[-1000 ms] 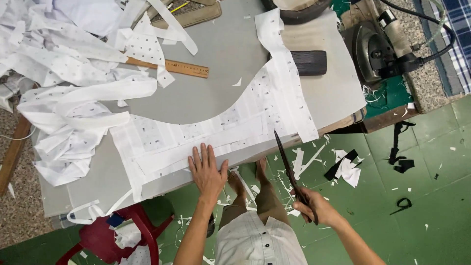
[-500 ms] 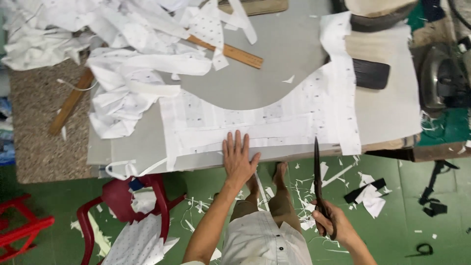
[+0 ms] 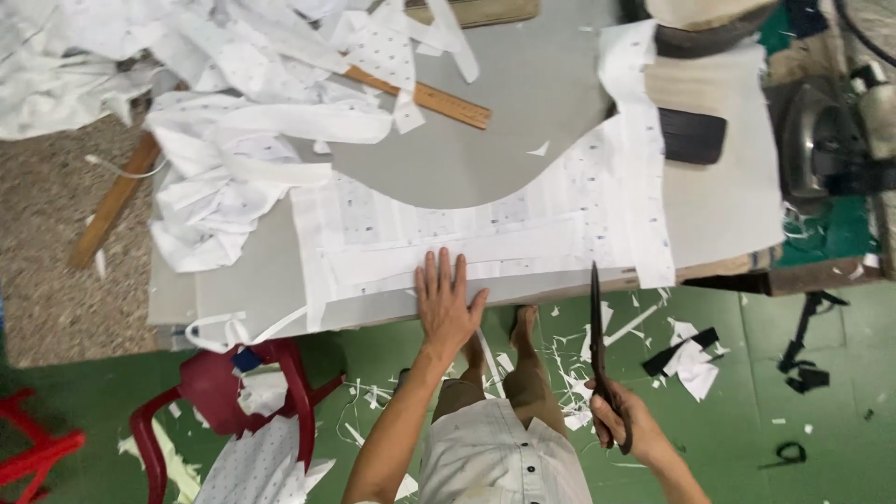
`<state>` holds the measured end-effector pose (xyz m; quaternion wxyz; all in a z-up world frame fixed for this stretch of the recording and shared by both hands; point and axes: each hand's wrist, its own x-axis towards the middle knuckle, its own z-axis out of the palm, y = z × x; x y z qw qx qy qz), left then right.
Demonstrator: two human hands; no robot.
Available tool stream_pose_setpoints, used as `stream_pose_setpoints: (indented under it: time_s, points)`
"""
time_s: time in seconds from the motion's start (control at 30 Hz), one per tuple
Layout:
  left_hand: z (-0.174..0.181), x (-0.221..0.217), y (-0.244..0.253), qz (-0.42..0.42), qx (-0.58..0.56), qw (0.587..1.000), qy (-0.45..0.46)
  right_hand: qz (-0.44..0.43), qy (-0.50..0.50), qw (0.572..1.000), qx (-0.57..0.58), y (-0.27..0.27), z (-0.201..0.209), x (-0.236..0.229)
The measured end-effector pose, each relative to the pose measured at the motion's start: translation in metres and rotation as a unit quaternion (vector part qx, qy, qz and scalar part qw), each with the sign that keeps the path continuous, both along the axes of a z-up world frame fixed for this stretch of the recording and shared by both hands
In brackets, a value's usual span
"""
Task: The person lays out a large piece of white patterned fabric on a table and uses large shears to cut it into long strips. They repeatedly fold the fabric and cut along the edges, creating a pile of cut fabric pieces on the table.
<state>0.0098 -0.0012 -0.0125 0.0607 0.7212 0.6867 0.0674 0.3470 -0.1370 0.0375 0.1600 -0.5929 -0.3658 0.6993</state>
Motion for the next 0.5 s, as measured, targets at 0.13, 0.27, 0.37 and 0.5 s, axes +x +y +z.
stream_pose_setpoints:
  time_s: [0.13,0.27,0.37,0.5]
  points:
    - [-0.003,0.006,0.002,-0.037,0.007,0.999,0.010,-0.014,-0.044,0.999,0.010,-0.001,0.024,-0.005]
    - [-0.004,0.012,0.005,-0.043,0.017,0.999,0.011,-0.022,-0.012,1.000,0.004,-0.004,0.029,0.000]
    - [-0.002,0.016,0.006,-0.045,0.046,0.998,-0.001,-0.010,-0.019,1.000,-0.019,0.000,0.039,-0.003]
    - [-0.006,0.018,0.004,-0.037,0.082,0.996,-0.010,0.043,-0.001,0.999,-0.022,0.016,0.062,-0.008]
